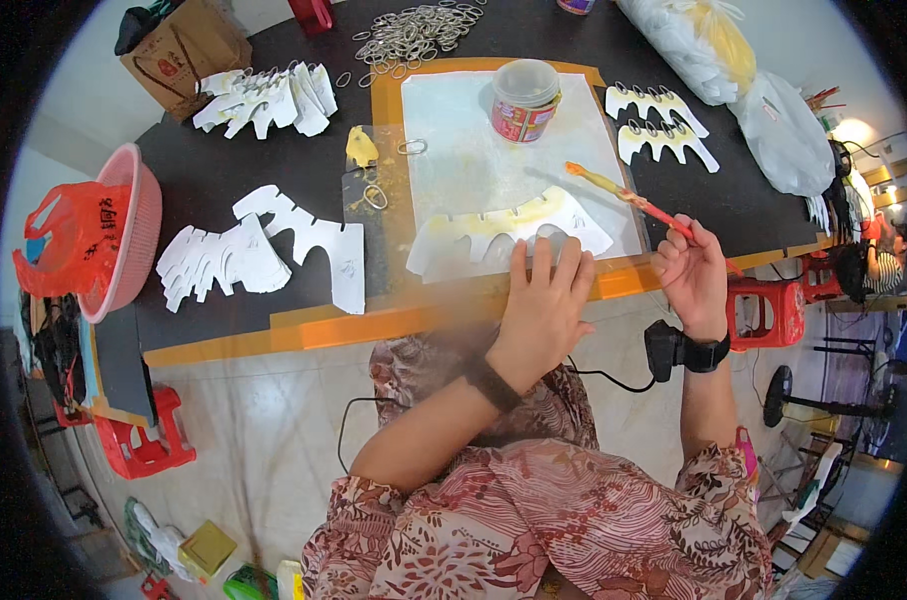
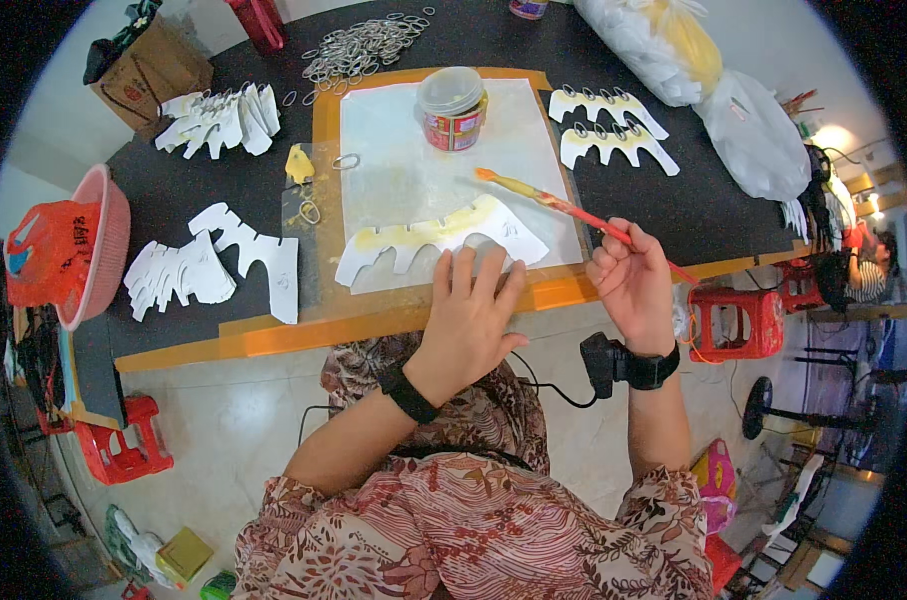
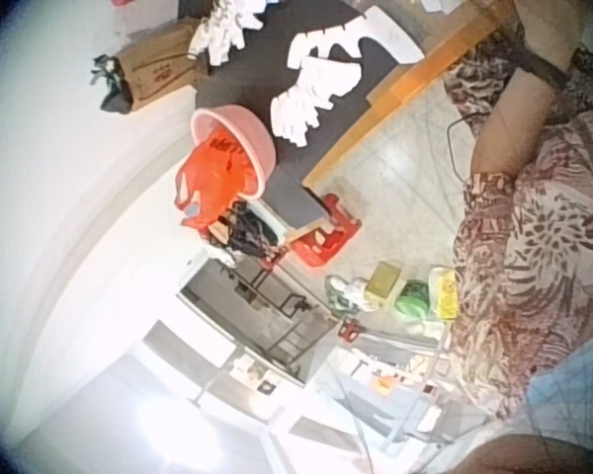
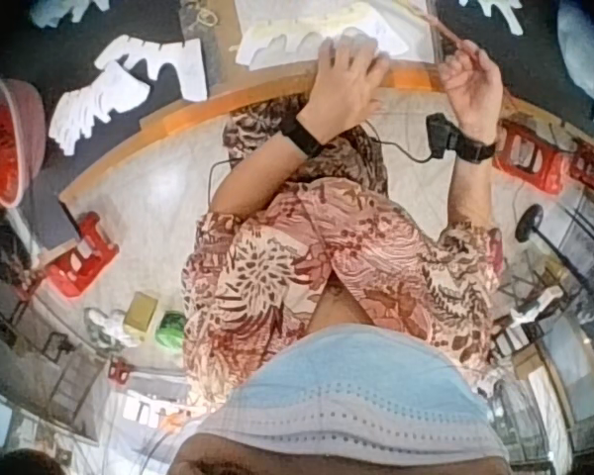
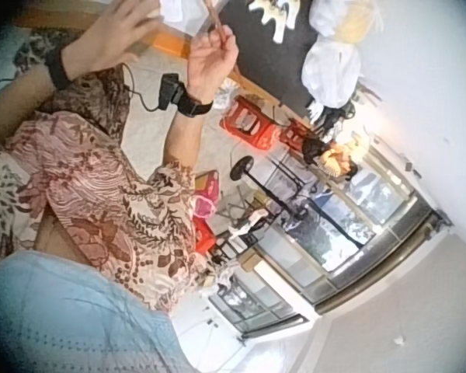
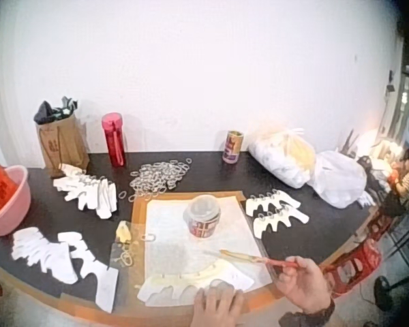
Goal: Applying glue to shoe components with a brush.
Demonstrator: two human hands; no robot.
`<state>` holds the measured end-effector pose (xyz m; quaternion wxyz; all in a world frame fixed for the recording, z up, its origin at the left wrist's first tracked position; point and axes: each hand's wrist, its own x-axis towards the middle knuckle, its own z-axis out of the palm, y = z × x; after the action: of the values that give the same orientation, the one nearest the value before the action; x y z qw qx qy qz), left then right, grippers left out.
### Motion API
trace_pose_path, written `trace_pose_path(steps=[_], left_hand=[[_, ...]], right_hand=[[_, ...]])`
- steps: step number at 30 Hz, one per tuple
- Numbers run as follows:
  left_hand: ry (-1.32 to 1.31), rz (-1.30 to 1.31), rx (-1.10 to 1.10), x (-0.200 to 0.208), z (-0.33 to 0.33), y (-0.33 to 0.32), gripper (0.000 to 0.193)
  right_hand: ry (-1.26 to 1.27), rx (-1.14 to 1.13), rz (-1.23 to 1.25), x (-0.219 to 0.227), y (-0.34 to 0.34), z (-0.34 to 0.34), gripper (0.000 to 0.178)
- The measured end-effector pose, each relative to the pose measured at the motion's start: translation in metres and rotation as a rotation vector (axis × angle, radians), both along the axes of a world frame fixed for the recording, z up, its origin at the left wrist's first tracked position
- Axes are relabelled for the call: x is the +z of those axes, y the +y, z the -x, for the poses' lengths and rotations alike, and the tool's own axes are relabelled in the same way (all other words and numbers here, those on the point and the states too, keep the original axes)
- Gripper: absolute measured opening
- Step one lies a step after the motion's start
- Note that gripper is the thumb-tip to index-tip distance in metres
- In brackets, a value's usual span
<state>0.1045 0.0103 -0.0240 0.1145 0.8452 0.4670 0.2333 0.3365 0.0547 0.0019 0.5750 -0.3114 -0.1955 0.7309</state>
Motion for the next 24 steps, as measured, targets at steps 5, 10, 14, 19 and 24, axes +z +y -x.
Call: trace_pose_path(steps=[5, 10, 14, 19, 24], left_hand=[[-0.191, -0.013, 0.002, -0.002, -0.001, 0.003, 0.082], [-0.335, -0.054, 0.033, -0.01, 0.0, 0.003, 0.075], [-0.348, -0.074, 0.013, -0.013, 0.002, 0.003, 0.067], [-0.28, -0.107, 0.031, -0.003, 0.015, -0.009, 0.06], [-0.224, -0.11, 0.345, 0.007, 0.057, -0.022, 0.046]], right_hand=[[-0.016, -0.085, -0.009, -0.002, -0.012, 0.0, 0.025], [-0.086, -0.182, -0.22, -0.007, -0.032, 0.011, 0.028], [-0.222, -0.328, -0.42, -0.017, -0.054, 0.02, 0.029], [-1.098, -0.299, -0.888, -0.01, -0.056, 0.037, 0.025], [-1.456, -0.388, -0.938, -0.009, -0.041, 0.047, 0.014]])
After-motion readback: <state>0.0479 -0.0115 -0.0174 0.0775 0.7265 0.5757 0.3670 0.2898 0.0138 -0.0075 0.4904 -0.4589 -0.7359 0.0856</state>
